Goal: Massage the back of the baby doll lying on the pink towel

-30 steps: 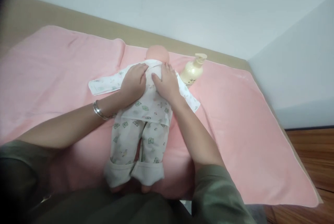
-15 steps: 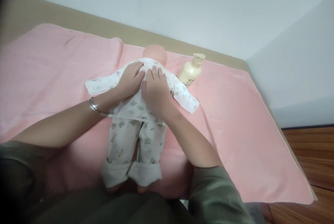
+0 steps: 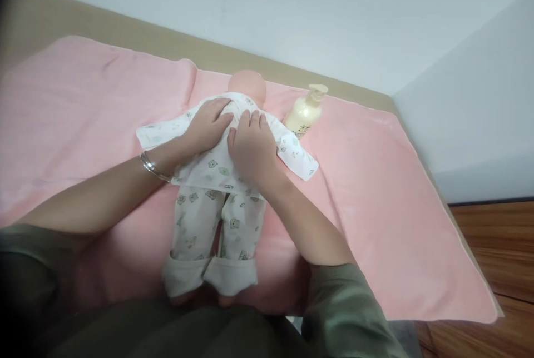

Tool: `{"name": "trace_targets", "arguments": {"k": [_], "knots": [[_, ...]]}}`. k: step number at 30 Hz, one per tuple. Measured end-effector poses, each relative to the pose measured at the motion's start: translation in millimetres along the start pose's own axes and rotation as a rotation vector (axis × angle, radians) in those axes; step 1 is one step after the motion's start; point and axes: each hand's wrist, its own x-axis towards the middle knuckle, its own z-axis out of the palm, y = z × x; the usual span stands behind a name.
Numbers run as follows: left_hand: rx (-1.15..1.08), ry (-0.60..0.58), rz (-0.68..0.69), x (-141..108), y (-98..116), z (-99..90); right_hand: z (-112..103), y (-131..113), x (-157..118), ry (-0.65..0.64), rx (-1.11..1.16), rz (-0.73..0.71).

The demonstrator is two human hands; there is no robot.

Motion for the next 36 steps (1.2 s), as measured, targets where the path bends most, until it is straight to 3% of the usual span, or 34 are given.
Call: {"name": "trace_targets", "arguments": {"k": [10,16,21,29,36], "knots": [[0.070,0.034,0.164,-24,14,11.4,5,38,41,-0.068,0.111,0.085],[-0.002,-0.028,-0.018,-4,4,2.9,0,16,21,-0.022,-0.022,0.032],[-0.041,0.025,-0.023,1,-2,3.5,-6,-4,0,-0.007,-0.011,-0.022],[0.020,-0.031,-0.064,-5,10,-1.9,-1,25,33,-0.098,0.115,0.085],[0.042,-0.033,-0.054,-3,7,0.4,5,27,34,-0.069,0.103,0.082]]}}
